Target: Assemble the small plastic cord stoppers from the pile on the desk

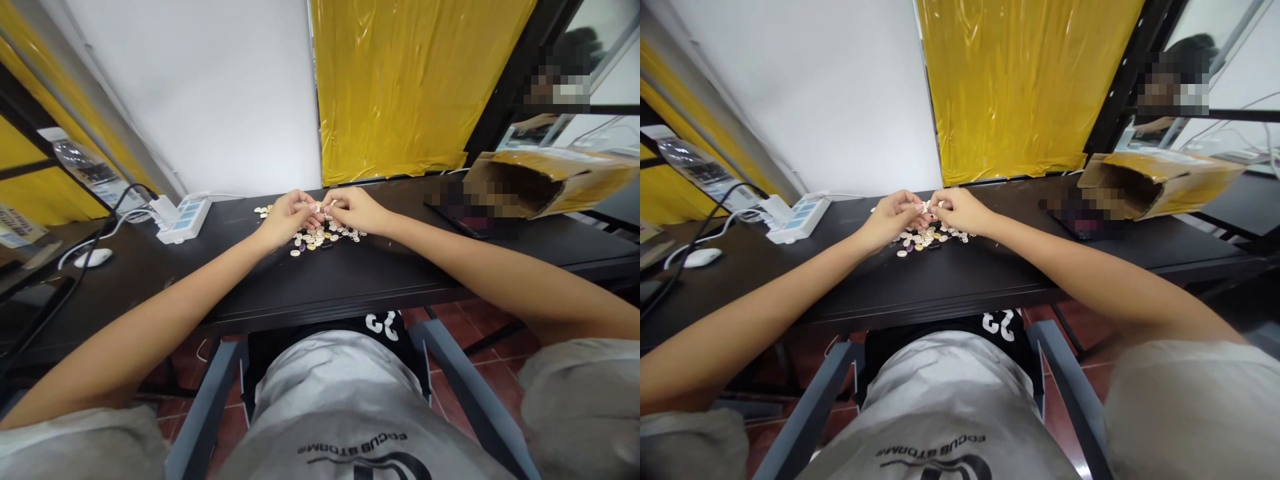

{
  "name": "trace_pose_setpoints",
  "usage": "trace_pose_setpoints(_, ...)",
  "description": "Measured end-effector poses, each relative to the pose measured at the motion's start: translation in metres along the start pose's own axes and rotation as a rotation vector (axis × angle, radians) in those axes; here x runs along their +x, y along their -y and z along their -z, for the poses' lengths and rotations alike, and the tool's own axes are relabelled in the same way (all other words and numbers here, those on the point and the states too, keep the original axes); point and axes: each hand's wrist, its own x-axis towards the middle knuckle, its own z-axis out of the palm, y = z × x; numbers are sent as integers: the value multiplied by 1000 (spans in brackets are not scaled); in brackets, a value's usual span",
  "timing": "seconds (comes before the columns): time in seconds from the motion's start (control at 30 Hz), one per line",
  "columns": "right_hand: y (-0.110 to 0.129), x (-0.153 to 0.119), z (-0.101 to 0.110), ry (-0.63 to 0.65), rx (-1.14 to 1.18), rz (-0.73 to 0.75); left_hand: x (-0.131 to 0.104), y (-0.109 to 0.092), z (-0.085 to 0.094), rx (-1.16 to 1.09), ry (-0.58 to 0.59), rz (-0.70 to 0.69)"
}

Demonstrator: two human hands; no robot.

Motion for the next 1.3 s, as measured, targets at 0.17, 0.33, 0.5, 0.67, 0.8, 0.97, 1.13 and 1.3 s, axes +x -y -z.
trace_pose_setpoints(0.17, -5, 0, 0, -21, -52, 51, 2, 4, 4, 18, 0, 13)
trace_pose_setpoints(0.33, -6, 1, 2, -32, -158, 66, 1, 8, 4, 35, 43, -6)
trace_pose_setpoints(0.5, -4, 0, 2, -12, -271, 82, 0, 10, 3, 94, 56, -61)
trace_pose_setpoints(0.67, -2, -2, -3, 11, -116, 43, -3, 10, 2, 107, 69, -84)
trace_pose_setpoints(0.8, 4, -3, -10, -29, 95, -13, -6, 6, 0, 65, 38, -85)
trace_pose_setpoints(0.97, 10, -2, -17, -136, 283, -36, -8, 2, -4, 38, -72, -123)
trace_pose_setpoints(1.13, 8, 1, -15, -99, 321, -54, -7, -1, -8, 5, -105, -116)
trace_pose_setpoints(1.3, 3, 3, -12, -86, 336, -60, -5, -2, -7, 13, -77, -96)
